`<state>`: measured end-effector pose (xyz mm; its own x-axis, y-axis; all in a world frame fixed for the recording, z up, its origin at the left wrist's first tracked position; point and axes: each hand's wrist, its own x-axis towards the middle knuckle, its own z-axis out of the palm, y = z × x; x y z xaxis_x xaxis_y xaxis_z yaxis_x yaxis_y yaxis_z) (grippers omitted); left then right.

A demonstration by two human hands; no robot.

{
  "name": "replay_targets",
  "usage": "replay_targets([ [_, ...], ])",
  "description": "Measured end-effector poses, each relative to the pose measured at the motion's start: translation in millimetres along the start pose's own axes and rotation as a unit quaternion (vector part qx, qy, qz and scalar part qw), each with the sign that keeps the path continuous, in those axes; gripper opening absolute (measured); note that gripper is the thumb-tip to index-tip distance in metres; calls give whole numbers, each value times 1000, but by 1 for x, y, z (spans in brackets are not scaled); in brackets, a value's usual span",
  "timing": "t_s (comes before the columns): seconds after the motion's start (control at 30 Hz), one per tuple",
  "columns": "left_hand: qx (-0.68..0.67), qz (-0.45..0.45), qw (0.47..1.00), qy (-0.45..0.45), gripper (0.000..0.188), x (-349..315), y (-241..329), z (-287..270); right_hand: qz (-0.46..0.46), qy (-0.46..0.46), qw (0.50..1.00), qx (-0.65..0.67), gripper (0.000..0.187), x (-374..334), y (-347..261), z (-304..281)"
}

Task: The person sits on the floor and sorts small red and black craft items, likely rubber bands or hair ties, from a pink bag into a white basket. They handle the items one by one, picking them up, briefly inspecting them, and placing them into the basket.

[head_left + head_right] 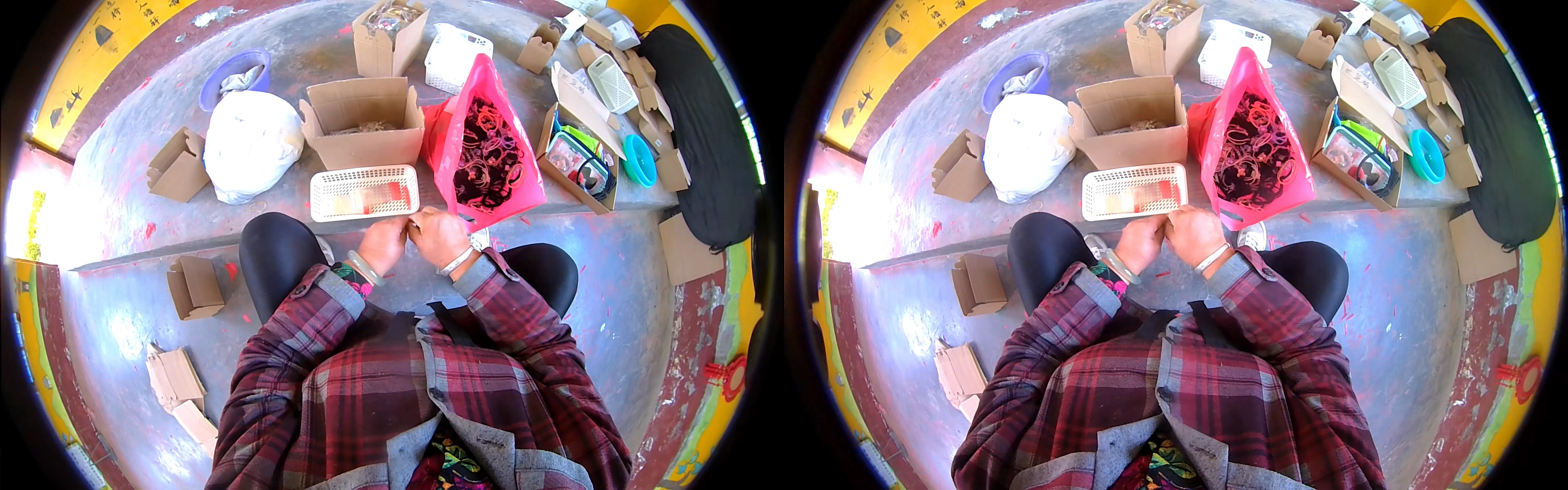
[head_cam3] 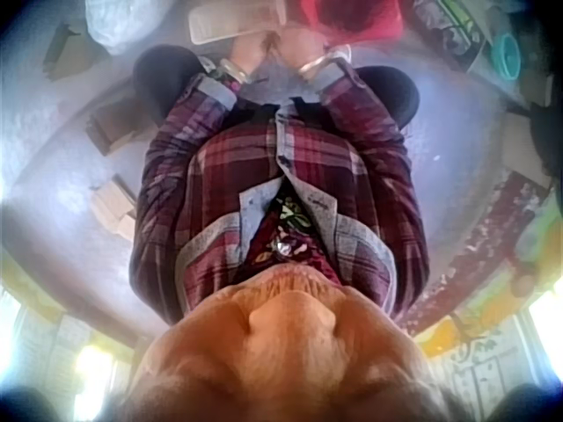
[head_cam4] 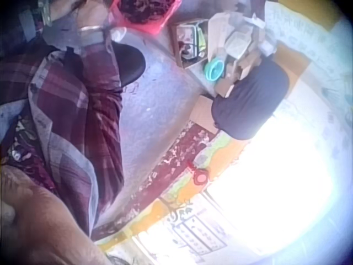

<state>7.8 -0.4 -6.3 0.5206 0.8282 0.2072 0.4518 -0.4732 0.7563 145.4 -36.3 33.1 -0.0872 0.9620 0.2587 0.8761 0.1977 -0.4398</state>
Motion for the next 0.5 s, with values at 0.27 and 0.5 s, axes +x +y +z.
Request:
replay_targets([
  [0.27,-27,-15,999,-7,17,1,0,1,16,-15,999,-44,15,0,6,6],
  [0.5,-178,-136,974,-48,20,7,-2,-4,45,74,992,91,9,2,6,2],
])
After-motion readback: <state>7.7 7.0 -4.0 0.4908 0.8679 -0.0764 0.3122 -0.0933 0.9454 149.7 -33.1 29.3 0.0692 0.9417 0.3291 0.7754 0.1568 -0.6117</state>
